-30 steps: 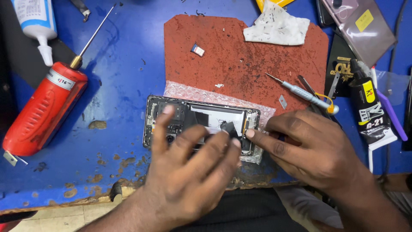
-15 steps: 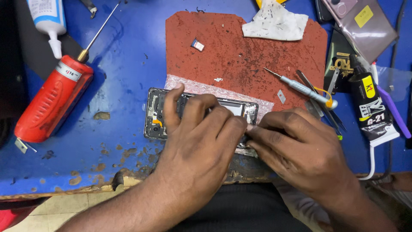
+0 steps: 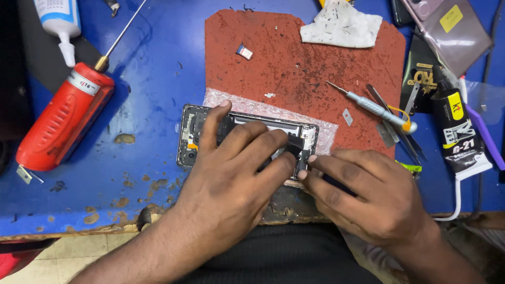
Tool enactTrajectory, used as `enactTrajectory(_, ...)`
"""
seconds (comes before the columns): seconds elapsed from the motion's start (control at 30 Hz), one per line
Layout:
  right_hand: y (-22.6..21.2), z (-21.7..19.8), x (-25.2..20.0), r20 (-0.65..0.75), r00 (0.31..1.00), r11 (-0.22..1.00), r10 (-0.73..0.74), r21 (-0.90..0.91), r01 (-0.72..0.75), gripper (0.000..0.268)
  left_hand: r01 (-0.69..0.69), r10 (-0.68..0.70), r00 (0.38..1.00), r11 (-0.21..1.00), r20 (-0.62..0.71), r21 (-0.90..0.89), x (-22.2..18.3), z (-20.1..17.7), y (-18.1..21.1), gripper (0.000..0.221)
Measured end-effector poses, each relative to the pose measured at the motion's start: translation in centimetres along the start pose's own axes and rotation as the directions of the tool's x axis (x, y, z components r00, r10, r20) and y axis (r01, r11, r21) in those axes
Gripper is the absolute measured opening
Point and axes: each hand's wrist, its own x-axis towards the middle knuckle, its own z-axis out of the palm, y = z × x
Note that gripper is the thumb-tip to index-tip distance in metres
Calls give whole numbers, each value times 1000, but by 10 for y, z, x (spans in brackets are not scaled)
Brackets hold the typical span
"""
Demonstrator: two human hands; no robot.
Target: The person interacts with a smartphone displaying a lock screen, then flips it over to access the internal components. Using a precision screwdriver, they unscrew and remove a small metal bracket from the phone's chassis. The person then picks up a SIM card and a SIM tray, placing them on the workbench.
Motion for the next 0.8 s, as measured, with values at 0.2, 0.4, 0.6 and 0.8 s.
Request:
enactTrajectory(0.2,-1,-2,0,48,997,992,-52,-110,57,22,-17,17,1000,1000,2,20,-3,1,-2,26)
enactTrajectory(0.4,-2,-3,5,79,994,987,-73,-139,83,23,-19,19,1000,1000,-8,11,-4,1,-3,22)
enactTrajectory(0.6,-4,-2,9,62,998,998,25,-65,-20,24,-22,22,999,1000,-26,-5,-5,1,-5,24)
enactTrajectory(0.8,-1,-2,4,109,994,996,5,-91,5,22,-28,28,999,1000,-20,12,-6,3,-5,25)
